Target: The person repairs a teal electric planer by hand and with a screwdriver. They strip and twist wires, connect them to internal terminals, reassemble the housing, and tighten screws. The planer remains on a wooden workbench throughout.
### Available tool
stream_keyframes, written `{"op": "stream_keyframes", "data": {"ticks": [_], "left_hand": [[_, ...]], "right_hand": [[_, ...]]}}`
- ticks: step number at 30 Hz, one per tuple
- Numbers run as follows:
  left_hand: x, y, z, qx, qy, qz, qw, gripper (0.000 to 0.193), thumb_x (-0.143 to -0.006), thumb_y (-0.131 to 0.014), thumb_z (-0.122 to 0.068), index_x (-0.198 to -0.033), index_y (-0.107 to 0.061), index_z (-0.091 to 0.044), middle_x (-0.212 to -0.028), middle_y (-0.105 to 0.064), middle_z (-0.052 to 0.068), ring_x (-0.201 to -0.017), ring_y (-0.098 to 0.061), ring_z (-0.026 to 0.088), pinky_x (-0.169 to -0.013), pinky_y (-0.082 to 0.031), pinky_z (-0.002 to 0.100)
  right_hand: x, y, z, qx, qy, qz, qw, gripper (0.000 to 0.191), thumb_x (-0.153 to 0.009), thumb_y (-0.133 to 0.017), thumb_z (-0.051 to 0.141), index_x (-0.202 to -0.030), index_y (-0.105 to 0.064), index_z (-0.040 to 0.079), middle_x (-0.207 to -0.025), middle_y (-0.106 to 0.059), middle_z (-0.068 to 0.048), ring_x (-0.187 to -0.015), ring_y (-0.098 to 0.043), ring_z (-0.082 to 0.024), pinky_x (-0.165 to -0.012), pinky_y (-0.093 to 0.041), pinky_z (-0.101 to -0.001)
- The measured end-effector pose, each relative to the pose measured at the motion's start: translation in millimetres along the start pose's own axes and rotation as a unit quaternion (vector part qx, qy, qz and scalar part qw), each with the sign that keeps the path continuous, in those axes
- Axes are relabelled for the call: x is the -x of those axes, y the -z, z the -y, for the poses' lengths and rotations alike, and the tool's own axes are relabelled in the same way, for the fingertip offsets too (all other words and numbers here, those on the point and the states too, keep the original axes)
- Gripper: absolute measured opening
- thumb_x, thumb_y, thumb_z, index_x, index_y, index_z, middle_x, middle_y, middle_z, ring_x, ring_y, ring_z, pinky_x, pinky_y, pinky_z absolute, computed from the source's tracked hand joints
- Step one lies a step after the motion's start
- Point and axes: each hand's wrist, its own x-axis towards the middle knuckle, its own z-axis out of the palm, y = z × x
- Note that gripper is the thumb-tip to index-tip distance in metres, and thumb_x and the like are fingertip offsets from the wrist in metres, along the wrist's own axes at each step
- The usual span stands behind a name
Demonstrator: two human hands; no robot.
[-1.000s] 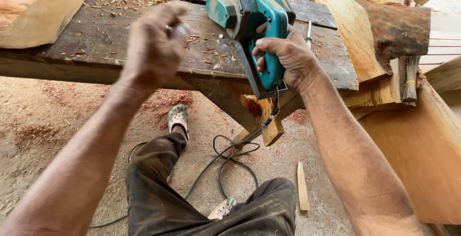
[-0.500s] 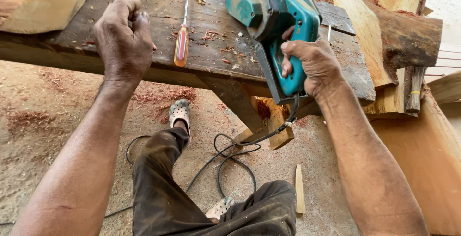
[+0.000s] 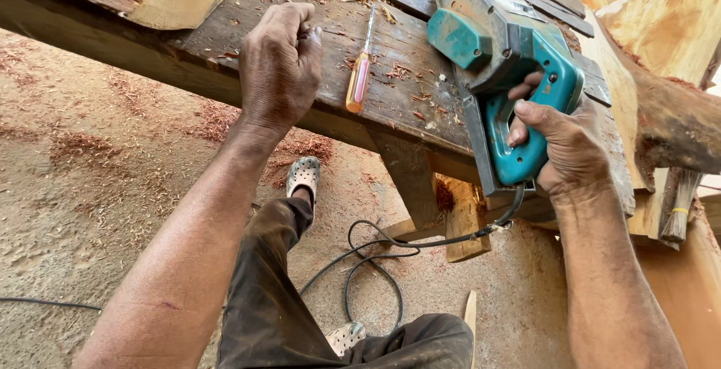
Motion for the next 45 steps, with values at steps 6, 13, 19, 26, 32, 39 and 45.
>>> {"op": "stream_keyframes", "data": {"ticks": [6, 13, 19, 26, 32, 39, 45], "left_hand": [[0.7, 3.0, 0.8, -0.007, -0.006, 0.004, 1.0, 0.013, -0.101, -0.066, -0.003, -0.113, -0.07, 0.0, -0.094, -0.072, 0.011, -0.081, -0.071, 0.016, -0.068, -0.061, 0.03], [0.4, -0.1, 4.3, 0.002, 0.002, 0.007, 1.0, 0.013, -0.104, -0.067, -0.003, -0.116, -0.07, 0.001, -0.096, -0.072, 0.012, -0.082, -0.072, 0.017, -0.064, -0.062, 0.027], [4.0, 1.2, 2.8, -0.012, -0.038, -0.004, 0.999, 0.014, -0.105, -0.069, -0.002, -0.119, -0.069, 0.002, -0.102, -0.072, 0.013, -0.087, -0.072, 0.017, -0.071, -0.063, 0.027], [4.6, 5.7, 0.3, -0.012, -0.042, 0.008, 0.999, 0.016, -0.102, -0.068, 0.001, -0.117, -0.07, 0.001, -0.099, -0.071, 0.011, -0.086, -0.07, 0.016, -0.072, -0.06, 0.029], [5.2, 7.5, -3.4, -0.019, -0.051, 0.006, 0.999, 0.013, -0.102, -0.068, 0.002, -0.115, -0.07, 0.002, -0.099, -0.07, 0.01, -0.087, -0.07, 0.016, -0.074, -0.059, 0.03], [5.5, 8.5, -1.2, -0.019, -0.053, 0.015, 0.998, 0.011, -0.102, -0.069, 0.002, -0.112, -0.07, 0.001, -0.097, -0.068, 0.009, -0.085, -0.068, 0.016, -0.073, -0.057, 0.031], [6.4, 8.9, -1.8, -0.019, -0.059, 0.018, 0.998, 0.009, -0.101, -0.069, 0.002, -0.111, -0.07, 0.001, -0.098, -0.069, 0.009, -0.087, -0.068, 0.017, -0.075, -0.057, 0.032]], "right_hand": [[-3.4, 2.5, -1.4, 0.006, -0.013, -0.002, 1.0, 0.041, -0.084, -0.079, 0.0, -0.121, -0.062, 0.006, -0.101, -0.067, -0.01, -0.07, -0.065, -0.018, -0.065, -0.057, -0.0355], [-2.7, 3.9, -3.1, -0.001, 0.001, 0.008, 1.0, 0.04, -0.086, -0.078, 0.0, -0.122, -0.062, 0.004, -0.103, -0.067, -0.011, -0.071, -0.064, -0.018, -0.066, -0.057, -0.0358], [-1.7, 4.3, -3.0, -0.008, 0.006, 0.021, 1.0, 0.045, -0.084, -0.077, 0.001, -0.126, -0.06, 0.004, -0.116, -0.069, -0.015, -0.072, -0.064, -0.017, -0.066, -0.058, -0.0347], [-0.2, 4.6, -4.0, 0.004, 0.004, 0.017, 1.0, 0.047, -0.085, -0.079, 0.002, -0.128, -0.059, 0.003, -0.115, -0.067, -0.015, -0.075, -0.065, -0.017, -0.068, -0.058, -0.0349], [-2.4, 8.3, -5.1, 0.011, 0.008, 0.014, 1.0, 0.046, -0.084, -0.078, 0.001, -0.127, -0.059, 0.002, -0.11, -0.067, -0.013, -0.073, -0.064, -0.018, -0.065, -0.058, -0.0355], [-2.6, 8.1, -4.8, 0.01, 0.007, 0.011, 1.0, 0.046, -0.085, -0.078, 0.001, -0.127, -0.06, 0.002, -0.112, -0.066, -0.015, -0.073, -0.066, -0.017, -0.065, -0.059, -0.0345], [-0.7, 8.3, -4.6, -0.006, 0.003, 0.023, 1.0, 0.047, -0.084, -0.076, 0.001, -0.128, -0.06, 0.003, -0.12, -0.068, -0.019, -0.074, -0.066, -0.016, -0.065, -0.059, -0.0311]]}}
